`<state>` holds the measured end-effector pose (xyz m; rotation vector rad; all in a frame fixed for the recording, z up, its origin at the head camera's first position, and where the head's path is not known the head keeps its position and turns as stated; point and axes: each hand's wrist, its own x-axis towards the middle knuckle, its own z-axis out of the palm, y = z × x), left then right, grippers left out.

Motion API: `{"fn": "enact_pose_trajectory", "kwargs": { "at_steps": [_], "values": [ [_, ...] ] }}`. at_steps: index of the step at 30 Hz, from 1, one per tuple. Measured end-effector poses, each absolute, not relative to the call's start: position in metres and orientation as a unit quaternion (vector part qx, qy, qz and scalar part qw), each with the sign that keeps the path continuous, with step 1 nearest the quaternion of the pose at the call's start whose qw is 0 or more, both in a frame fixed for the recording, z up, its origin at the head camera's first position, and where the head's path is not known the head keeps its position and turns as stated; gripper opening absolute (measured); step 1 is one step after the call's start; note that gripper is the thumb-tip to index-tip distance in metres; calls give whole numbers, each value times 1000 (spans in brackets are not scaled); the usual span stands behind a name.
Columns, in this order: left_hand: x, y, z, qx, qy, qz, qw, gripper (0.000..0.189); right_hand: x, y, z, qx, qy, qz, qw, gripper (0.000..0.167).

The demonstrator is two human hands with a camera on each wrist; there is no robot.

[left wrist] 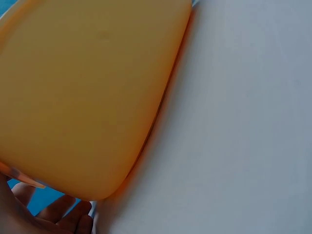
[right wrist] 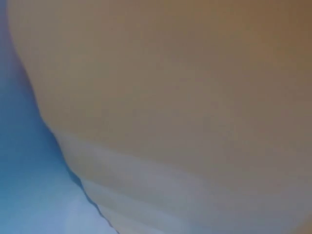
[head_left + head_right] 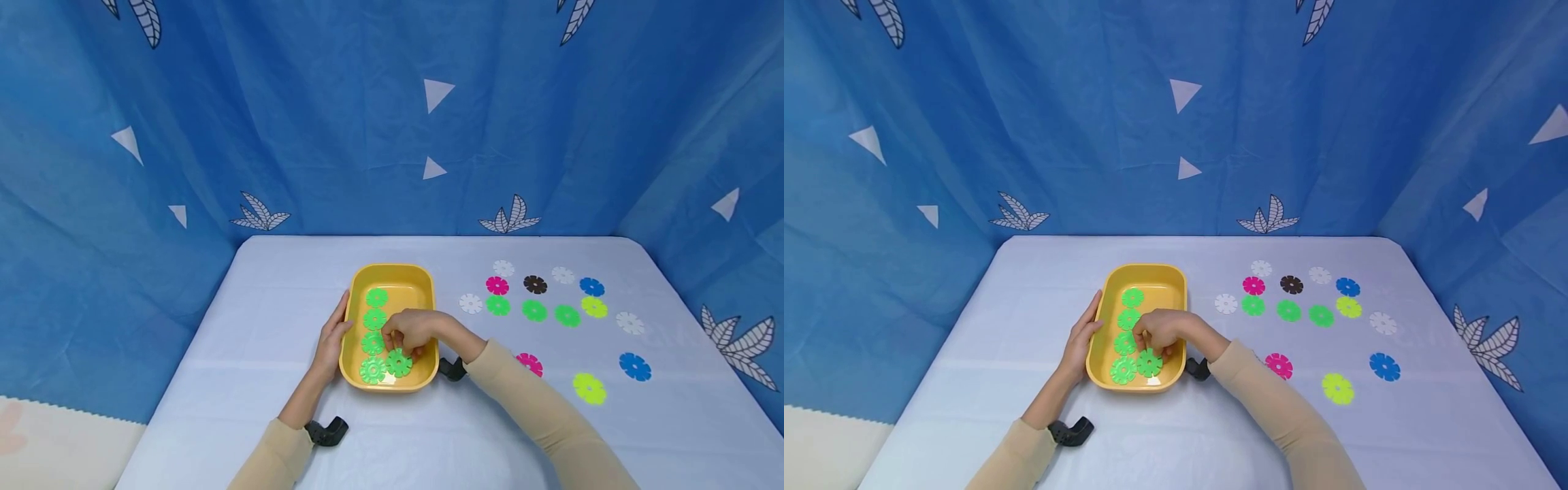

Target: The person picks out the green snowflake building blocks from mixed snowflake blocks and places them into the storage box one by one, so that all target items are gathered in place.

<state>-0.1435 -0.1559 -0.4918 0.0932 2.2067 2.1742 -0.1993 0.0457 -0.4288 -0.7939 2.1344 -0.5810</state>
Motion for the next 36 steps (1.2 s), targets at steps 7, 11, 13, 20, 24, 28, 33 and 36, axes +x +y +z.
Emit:
{"fn": "enact_pose_trajectory", "kwargs": {
  "at_steps": [7, 11, 13, 20, 24, 28, 33, 36],
  "values": [
    [-145, -155, -493, 35, 710, 703, 18, 59, -197, 46, -428, -310, 839, -222, 388, 24],
    [-146, -154, -491, 38, 709, 703, 18, 59, -195, 47, -427, -307, 843, -218, 385, 23],
    [-146, -154, -491, 37, 709, 704, 18, 59, -195, 47, -427, -309, 845, -213, 380, 23],
    [-148, -155, -492, 36, 708, 705, 19, 59, -195, 47, -426, -323, 850, -192, 370, 20],
    [-147, -155, -492, 32, 710, 703, 21, 59, -195, 47, -427, -325, 850, -190, 369, 19],
    [-145, -154, -492, 25, 709, 704, 25, 59, -197, 47, -426, -342, 853, -179, 352, 19],
    [-144, -155, -493, 23, 709, 704, 26, 59, -200, 50, -419, -370, 850, -189, 325, 19],
    [-144, -155, -493, 22, 711, 703, 24, 59, -203, 55, -414, -389, 837, -226, 313, 19]
  ]
}}
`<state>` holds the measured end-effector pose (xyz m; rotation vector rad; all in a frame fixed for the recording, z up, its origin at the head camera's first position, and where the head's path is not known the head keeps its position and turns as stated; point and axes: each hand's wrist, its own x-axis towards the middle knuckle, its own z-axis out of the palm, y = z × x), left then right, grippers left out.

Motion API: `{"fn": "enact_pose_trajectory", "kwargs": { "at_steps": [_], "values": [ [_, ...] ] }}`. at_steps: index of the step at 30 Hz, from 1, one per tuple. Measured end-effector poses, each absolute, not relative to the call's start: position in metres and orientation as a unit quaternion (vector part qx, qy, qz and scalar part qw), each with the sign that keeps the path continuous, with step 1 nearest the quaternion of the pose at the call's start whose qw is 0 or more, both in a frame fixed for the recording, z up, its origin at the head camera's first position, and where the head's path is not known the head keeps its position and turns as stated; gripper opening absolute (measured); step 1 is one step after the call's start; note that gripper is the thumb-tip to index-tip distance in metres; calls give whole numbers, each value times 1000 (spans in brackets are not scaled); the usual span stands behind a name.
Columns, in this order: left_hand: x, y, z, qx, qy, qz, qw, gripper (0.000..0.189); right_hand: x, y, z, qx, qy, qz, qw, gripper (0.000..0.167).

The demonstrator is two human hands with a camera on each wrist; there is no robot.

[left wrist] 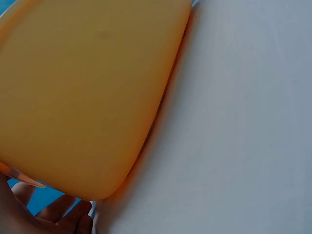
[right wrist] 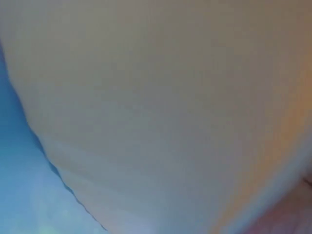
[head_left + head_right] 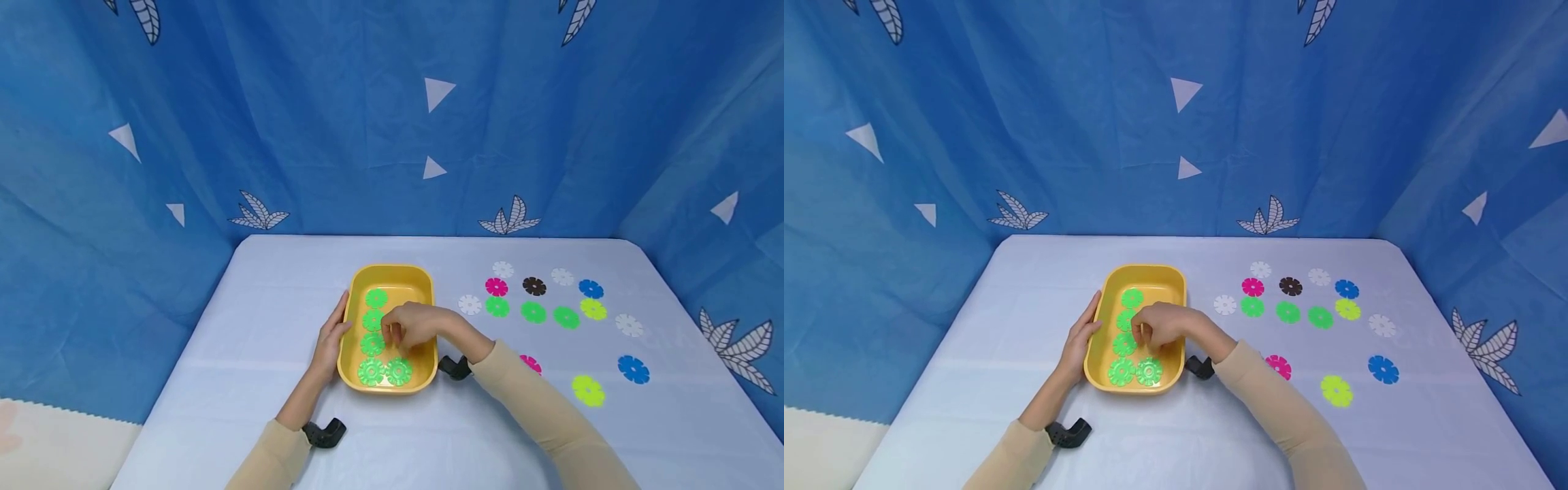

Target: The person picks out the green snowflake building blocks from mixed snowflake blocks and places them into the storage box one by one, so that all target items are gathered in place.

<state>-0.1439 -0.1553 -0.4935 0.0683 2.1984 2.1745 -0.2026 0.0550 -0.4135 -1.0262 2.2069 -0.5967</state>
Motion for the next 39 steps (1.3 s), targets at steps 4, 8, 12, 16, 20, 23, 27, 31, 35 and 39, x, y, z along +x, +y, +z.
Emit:
{"fn": "enact_pose_trajectory", "kwargs": {
  "at_steps": [4, 8, 12, 16, 20, 23, 27, 31, 35, 39],
  "values": [
    [-143, -156, -493, 20, 710, 703, 24, 59, -206, 68, -406, -403, 809, -315, 289, 20],
    [-143, -155, -494, 21, 711, 703, 24, 58, -206, 96, -401, -356, 804, -404, 254, 21],
    [-142, -155, -496, 21, 712, 701, 23, 58, -202, 134, -399, -254, 825, -459, 209, 24],
    [-141, -157, -496, 21, 711, 702, 26, 58, -197, 174, -408, -152, 847, -481, 171, 28],
    [-140, -159, -495, 17, 709, 704, 25, 58, -193, 210, -418, -88, 864, -470, 157, 38],
    [-141, -160, -495, 17, 707, 707, 23, 58, -191, 232, -419, -57, 874, -457, 153, 45],
    [-143, -158, -496, 23, 707, 707, 29, 58, -186, 264, -417, -17, 886, -444, 133, 56],
    [-143, -156, -495, 22, 706, 707, 29, 58, -179, 293, -417, 18, 899, -425, 105, 68],
    [-143, -155, -495, 21, 707, 706, 27, 58, -173, 318, -419, 43, 905, -416, 83, 73],
    [-143, -156, -494, 21, 710, 704, 27, 58, -175, 345, -432, 65, 908, -410, 58, 76]
  ]
}}
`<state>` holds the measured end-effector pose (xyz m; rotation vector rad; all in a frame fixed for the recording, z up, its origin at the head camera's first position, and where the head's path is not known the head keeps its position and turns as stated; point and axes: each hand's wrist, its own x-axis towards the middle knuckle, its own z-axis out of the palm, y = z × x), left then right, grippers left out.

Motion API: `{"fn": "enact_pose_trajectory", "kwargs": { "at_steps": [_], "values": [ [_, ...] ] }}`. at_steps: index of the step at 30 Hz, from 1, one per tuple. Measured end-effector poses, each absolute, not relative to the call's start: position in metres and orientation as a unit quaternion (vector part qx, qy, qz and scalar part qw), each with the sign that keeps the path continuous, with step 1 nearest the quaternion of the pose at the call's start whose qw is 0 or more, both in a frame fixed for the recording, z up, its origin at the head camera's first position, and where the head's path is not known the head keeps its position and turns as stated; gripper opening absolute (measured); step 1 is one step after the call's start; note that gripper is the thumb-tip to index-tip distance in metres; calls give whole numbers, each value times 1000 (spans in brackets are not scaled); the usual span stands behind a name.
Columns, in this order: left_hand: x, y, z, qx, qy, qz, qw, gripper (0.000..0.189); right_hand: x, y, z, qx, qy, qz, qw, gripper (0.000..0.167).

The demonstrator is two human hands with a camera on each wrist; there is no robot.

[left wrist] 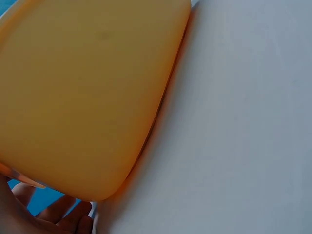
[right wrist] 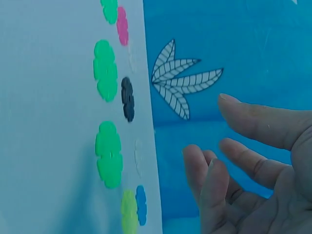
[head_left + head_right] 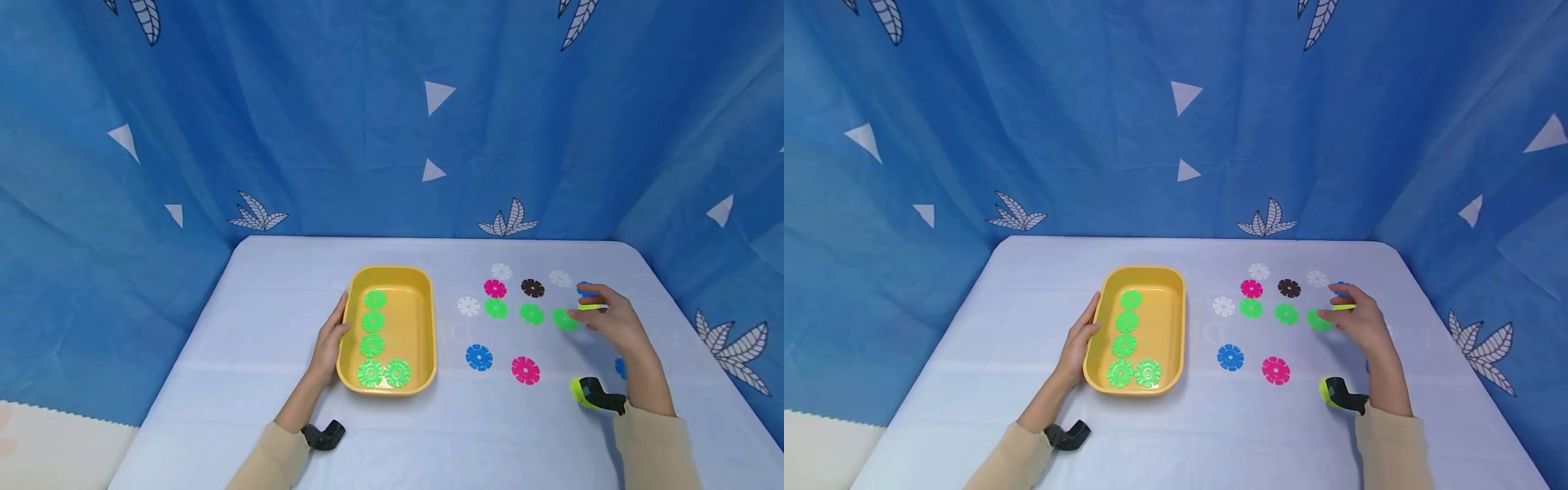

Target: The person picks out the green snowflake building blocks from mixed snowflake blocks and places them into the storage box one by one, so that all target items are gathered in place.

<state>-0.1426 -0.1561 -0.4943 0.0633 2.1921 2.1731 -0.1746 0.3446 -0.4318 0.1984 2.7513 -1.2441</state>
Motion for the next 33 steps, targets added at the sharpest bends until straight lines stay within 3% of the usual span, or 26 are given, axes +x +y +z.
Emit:
{"fn": "enact_pose_trajectory", "kwargs": {
  "at_steps": [9, 24, 33],
  "values": [
    [-144, -156, -495, 23, 709, 705, 27, 58, -180, 367, -452, 103, 900, -423, 34, 76],
    [-143, -156, -495, 19, 710, 704, 25, 58, -181, 356, -454, 116, 902, -397, 121, 68],
    [-142, -155, -495, 13, 714, 700, 27, 58, -183, 352, -463, 119, 909, -380, 123, 67]
  ]
}}
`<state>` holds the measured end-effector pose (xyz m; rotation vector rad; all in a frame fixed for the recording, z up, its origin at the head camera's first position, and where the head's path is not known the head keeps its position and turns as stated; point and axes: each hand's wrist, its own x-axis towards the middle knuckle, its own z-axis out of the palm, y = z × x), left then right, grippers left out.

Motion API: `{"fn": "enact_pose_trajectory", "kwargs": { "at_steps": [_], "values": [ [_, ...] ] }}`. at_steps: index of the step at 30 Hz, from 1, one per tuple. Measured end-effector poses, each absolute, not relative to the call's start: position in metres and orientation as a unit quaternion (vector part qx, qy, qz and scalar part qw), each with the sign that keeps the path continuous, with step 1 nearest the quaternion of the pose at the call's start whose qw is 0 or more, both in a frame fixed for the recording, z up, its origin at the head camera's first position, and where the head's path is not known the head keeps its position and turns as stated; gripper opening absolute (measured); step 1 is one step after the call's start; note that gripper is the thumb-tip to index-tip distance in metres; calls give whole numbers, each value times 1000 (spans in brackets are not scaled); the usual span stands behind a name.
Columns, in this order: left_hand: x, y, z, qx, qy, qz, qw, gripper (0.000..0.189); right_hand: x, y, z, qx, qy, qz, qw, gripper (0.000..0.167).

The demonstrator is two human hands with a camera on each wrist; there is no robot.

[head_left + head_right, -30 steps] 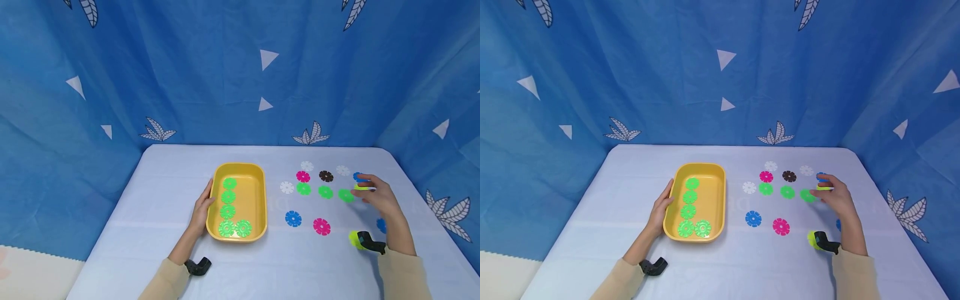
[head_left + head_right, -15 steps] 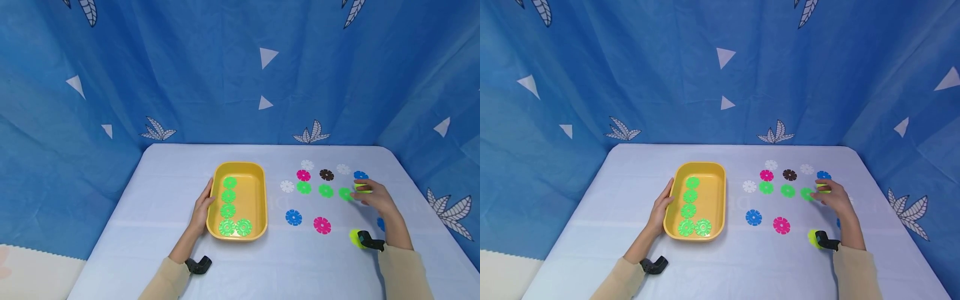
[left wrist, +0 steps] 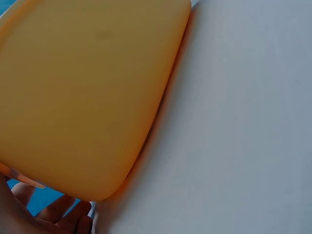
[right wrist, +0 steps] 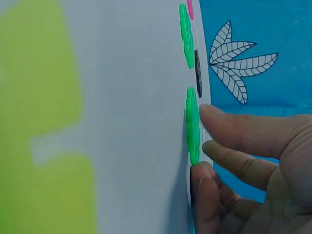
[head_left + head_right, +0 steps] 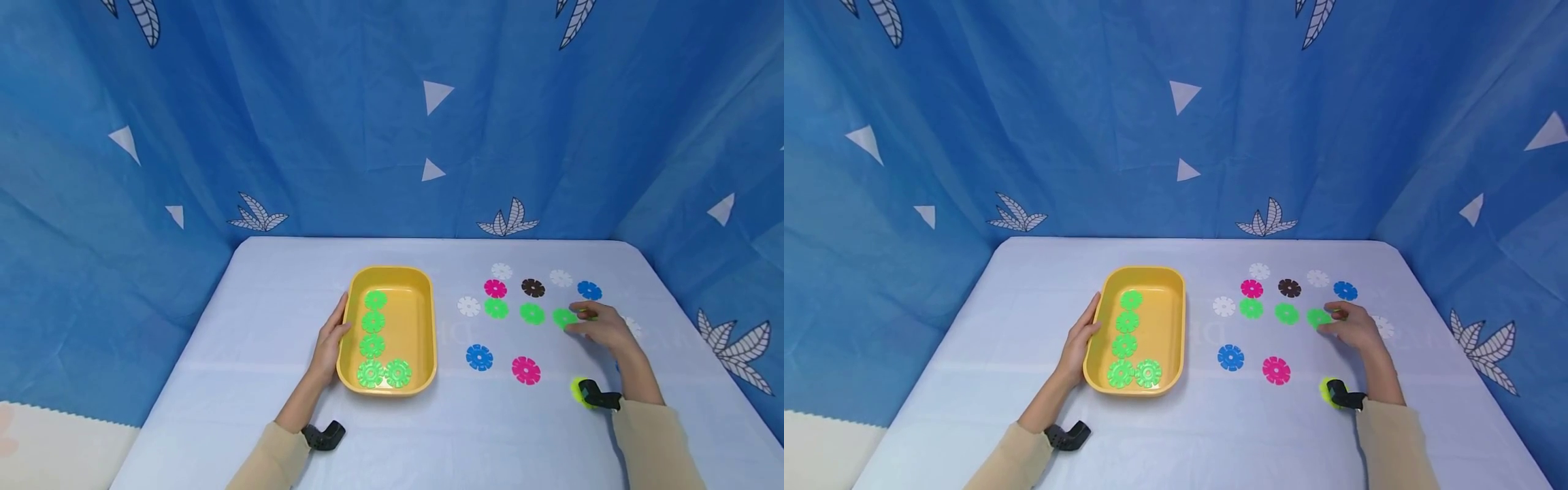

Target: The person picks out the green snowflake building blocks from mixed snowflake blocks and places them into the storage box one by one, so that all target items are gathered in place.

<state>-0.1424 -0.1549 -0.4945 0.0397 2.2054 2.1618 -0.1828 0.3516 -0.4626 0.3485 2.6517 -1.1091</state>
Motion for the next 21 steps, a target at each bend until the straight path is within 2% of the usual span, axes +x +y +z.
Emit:
{"fn": "enact_pose_trajectory", "kwargs": {
  "at_steps": [9, 21],
  "values": [
    [-143, -155, -494, 17, 713, 701, 24, 58, -184, 347, -463, 106, 925, -346, 113, 59],
    [-143, -155, -496, 18, 716, 697, 23, 57, -188, 344, -462, 134, 927, -331, 113, 60]
  ]
}}
